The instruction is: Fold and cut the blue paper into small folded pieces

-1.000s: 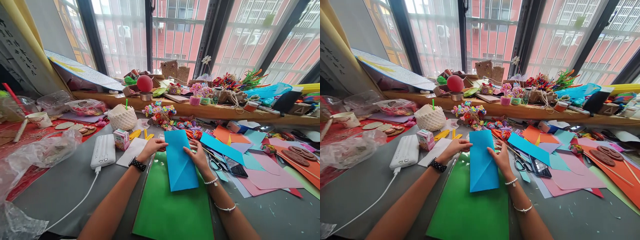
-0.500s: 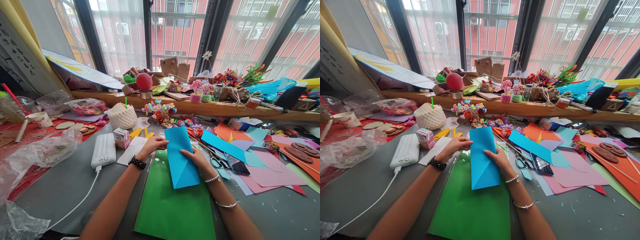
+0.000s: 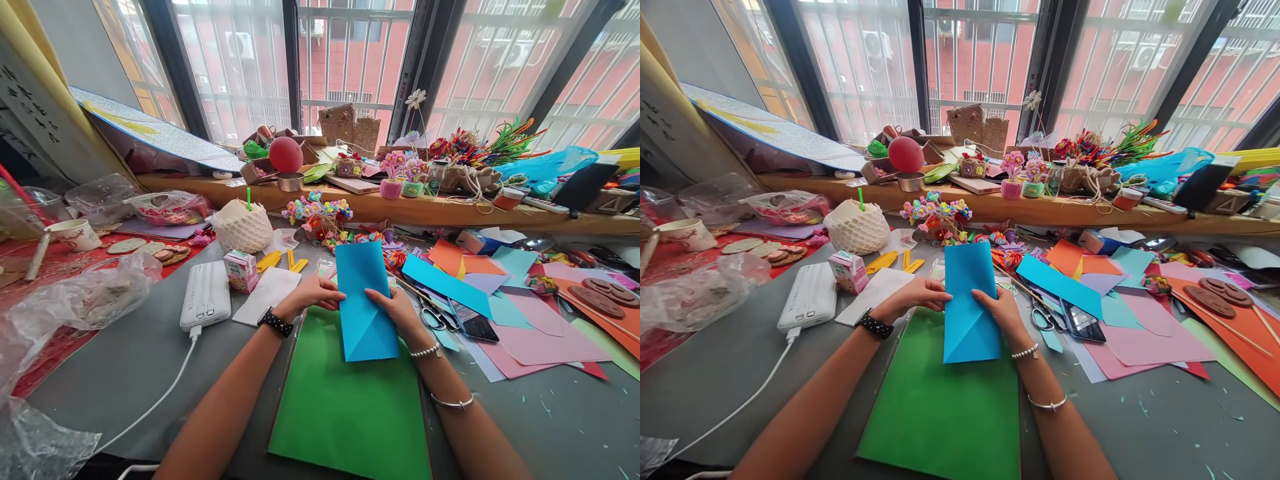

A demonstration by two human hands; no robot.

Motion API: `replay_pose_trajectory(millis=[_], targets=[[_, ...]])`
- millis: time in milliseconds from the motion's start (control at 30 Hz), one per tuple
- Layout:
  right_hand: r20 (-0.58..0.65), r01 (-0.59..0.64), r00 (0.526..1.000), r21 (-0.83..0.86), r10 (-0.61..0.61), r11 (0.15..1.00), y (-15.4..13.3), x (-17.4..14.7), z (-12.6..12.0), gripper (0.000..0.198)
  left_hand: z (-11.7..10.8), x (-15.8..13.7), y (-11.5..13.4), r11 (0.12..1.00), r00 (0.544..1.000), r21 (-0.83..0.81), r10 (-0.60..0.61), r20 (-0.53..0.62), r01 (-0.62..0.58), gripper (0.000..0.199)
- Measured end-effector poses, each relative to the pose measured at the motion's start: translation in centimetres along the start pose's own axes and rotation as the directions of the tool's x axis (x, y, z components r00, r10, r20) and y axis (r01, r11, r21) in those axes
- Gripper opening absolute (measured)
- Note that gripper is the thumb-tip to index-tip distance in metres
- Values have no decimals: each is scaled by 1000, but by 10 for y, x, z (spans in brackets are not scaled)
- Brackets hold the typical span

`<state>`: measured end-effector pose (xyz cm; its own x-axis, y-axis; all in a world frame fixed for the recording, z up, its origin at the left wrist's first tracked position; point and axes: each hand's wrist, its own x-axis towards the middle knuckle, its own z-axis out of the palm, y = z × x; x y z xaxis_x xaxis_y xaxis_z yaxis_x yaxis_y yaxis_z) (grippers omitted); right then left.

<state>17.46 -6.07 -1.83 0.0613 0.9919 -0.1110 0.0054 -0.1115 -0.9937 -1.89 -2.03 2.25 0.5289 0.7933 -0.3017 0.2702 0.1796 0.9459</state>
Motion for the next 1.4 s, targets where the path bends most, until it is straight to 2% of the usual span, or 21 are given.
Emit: replay_pose_trajectory(millis=[133, 333, 600, 767, 1000, 1400], targets=[[-5, -7, 1000, 39, 7, 999, -3, -2, 1, 33, -1, 3, -3, 1000, 1000, -6, 25, -18, -25, 30], [120, -97, 989, 64, 89, 993, -3, -1, -4, 34, -6, 4, -2, 993, 986, -73, 82, -147, -93, 29], [109, -89, 990, 29, 85, 996, -1, 1, -4, 33, -7, 3, 0, 992, 980, -85, 81, -181, -98, 29], [68, -46, 997, -8, 46, 999, -1, 1, -5, 36, -5, 2, 1, 990, 981, -92, 87, -173, -104, 31], [15, 2, 1000, -55, -1, 998, -1, 2, -5, 39, -2, 1, -1, 997, 996, -54, 58, -74, -62, 35], [53, -34, 998, -31, 36, 999, -3, -1, -4, 37, -3, 5, -3, 997, 994, -49, 61, -88, -65, 35]])
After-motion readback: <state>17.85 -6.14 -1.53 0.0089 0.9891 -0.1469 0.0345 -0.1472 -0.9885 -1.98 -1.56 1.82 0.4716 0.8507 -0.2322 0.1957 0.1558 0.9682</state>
